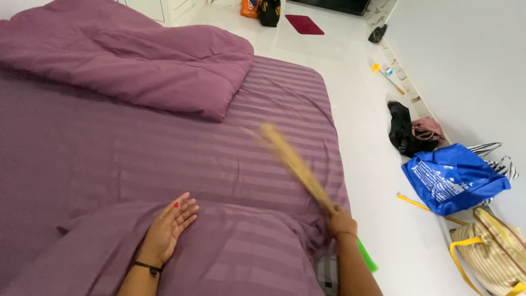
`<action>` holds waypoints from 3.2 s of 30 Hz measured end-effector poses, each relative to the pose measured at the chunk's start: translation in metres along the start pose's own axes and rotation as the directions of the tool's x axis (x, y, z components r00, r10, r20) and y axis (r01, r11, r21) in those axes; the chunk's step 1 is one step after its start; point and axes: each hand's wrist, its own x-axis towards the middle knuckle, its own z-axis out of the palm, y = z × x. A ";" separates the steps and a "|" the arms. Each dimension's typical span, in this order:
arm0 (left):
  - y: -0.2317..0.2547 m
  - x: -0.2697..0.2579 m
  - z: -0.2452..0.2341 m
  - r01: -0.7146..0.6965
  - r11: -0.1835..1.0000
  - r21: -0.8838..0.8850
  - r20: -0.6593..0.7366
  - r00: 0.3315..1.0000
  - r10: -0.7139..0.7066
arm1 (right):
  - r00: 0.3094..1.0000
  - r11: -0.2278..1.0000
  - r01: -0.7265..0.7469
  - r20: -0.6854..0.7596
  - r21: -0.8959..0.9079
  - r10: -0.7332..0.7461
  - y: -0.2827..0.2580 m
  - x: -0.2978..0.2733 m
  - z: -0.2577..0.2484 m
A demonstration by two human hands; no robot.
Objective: The person sweeps a purple bedsheet with a traditional straw broom, moving the broom back and forth across the surface. The person occasionally adjusts the broom bristles with their left hand while continuing to sweep.
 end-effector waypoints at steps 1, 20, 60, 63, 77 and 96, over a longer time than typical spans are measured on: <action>0.002 -0.002 0.000 -0.005 1.000 -0.001 0.003 1.000 0.005 | 1.000 1.000 0.001 -0.006 0.001 -0.001 -0.001 -0.012 -0.016; -0.003 0.009 -0.002 0.003 0.999 -0.035 0.005 1.000 -0.003 | 0.963 0.967 0.256 -0.080 -0.019 -0.257 0.005 -0.010 0.000; -0.008 0.016 -0.001 0.009 0.993 -0.116 0.007 1.000 -0.008 | 0.990 0.989 -0.132 -0.048 0.062 0.135 0.006 0.008 -0.005; -0.009 0.021 -0.002 0.032 0.992 -0.125 0.030 0.999 -0.028 | 0.963 0.978 0.193 -0.178 -0.072 -0.203 0.018 0.039 0.050; -0.006 0.026 0.002 0.038 0.991 -0.131 0.013 0.999 -0.037 | 0.974 0.980 0.182 -0.123 -0.077 -0.191 0.009 0.022 0.026; -0.001 0.014 -0.001 0.030 0.989 -0.143 0.005 1.000 -0.029 | 0.971 0.968 -0.186 -0.115 0.171 0.208 0.024 -0.001 -0.001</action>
